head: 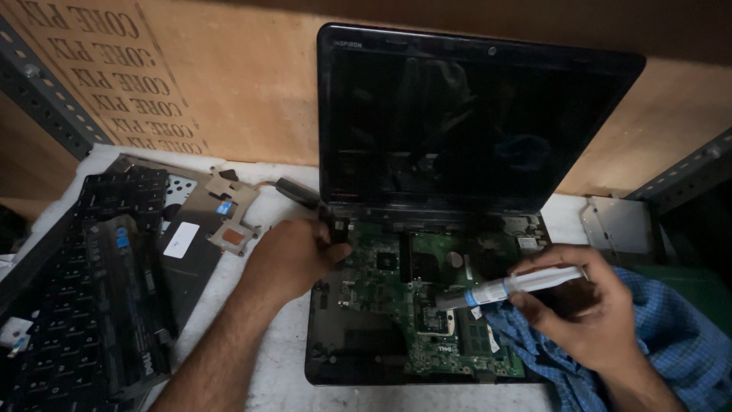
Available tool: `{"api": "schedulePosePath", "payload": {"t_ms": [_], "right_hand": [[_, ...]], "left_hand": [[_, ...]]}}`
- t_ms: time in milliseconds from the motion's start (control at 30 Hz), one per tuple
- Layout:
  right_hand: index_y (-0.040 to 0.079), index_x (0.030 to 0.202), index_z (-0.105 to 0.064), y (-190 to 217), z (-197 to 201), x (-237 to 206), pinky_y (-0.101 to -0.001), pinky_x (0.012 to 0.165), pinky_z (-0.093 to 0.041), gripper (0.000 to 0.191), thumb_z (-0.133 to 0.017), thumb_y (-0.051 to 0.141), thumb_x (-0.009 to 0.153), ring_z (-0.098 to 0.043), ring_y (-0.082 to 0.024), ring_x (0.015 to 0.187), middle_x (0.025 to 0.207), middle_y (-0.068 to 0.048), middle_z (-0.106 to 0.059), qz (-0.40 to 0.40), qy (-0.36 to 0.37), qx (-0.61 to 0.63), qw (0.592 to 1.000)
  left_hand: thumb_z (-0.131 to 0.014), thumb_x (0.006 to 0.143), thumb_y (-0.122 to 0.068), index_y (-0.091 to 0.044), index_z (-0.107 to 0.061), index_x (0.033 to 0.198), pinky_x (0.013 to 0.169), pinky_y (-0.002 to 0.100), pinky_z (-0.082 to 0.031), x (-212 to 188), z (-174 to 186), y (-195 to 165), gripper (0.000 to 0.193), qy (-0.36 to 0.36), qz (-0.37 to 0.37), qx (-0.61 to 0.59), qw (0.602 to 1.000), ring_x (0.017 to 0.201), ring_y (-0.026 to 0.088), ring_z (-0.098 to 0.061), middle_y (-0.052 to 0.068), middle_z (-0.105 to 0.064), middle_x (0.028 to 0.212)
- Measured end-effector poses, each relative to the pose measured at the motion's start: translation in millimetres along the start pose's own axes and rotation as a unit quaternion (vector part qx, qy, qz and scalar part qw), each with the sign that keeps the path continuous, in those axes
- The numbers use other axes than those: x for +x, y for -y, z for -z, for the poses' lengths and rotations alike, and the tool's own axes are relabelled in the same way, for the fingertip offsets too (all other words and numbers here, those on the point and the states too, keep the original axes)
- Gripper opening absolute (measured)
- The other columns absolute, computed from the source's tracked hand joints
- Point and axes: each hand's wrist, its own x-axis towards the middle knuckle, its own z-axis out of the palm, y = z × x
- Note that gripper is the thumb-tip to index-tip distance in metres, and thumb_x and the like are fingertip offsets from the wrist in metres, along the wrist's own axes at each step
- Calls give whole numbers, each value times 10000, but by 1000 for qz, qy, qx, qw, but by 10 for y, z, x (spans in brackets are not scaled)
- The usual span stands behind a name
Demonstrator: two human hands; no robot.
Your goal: The person works on a laptop with its motherboard removed, wiping the board with a blue cloth and repositioning it on the laptop chassis. They then use a pen-shaped dispenser to apply liquid along areas of the motherboard, holding the board steady with the other hand.
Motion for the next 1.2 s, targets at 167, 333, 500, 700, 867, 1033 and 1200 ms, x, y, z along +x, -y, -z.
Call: {"api": "schedulePosePath", "payload": {"t_ms": [167,333,500,700,867,1033,1200], "right_hand": [[-36,1221,-552,-52,43,-25,-428,924,-644,475,-763,-51,796,-735,-262,1079,1117,-215,-714,3,8,30,1000],[-25,1243,-547,-65,56,-24,-406,840,-648,494,-761,-58,799,-761,-251,1020,1120,-212,-736,5,15,32,999],[-28,1228,-541,-28,-11,5,-403,903,-649,497,-764,-69,786,-736,-246,1066,1118,-204,-719,8,8,30,999],[-31,1219,-540,11,-22,-23,-377,887,-643,473,-760,-66,802,-735,-227,1058,1116,-191,-720,2,-3,29,1000],[-26,1218,-539,7,14,-17,-359,857,-652,483,-759,-60,790,-746,-219,1027,1105,-188,-728,-6,-14,14,1000],[-27,1224,-552,-5,-5,6,-348,839,-640,475,-769,-58,803,-734,-218,1033,1117,-190,-721,12,2,21,1000],[-24,1220,-551,9,4,10,-375,842,-632,474,-756,-60,793,-752,-229,1031,1110,-186,-721,2,5,10,1000]], "left_hand": [[-791,816,-419,-75,-764,837,747,462,-547,0,-9,19,345,-11,-12,-1,1000,790,333,-723,149,-746,793],[-790,820,-420,-78,-767,835,748,455,-551,9,-17,26,343,-4,-6,0,1000,794,328,-727,149,-746,799],[-796,810,-419,-86,-769,836,752,458,-549,22,-16,33,335,-14,-8,1,1000,808,331,-722,144,-742,808],[-796,807,-412,-88,-766,824,751,470,-542,11,-64,66,326,-15,-21,2,1000,807,346,-714,152,-736,799],[-805,805,-432,-59,-743,803,732,478,-536,39,-65,78,378,-26,-30,4,999,798,359,-702,161,-719,797],[-794,817,-427,-57,-748,803,738,472,-539,37,-57,80,373,-17,-22,3,1000,792,353,-713,164,-726,796],[-803,793,-407,-84,-772,843,751,461,-546,22,-55,67,329,-28,-31,-10,999,819,338,-725,144,-748,815]]}}
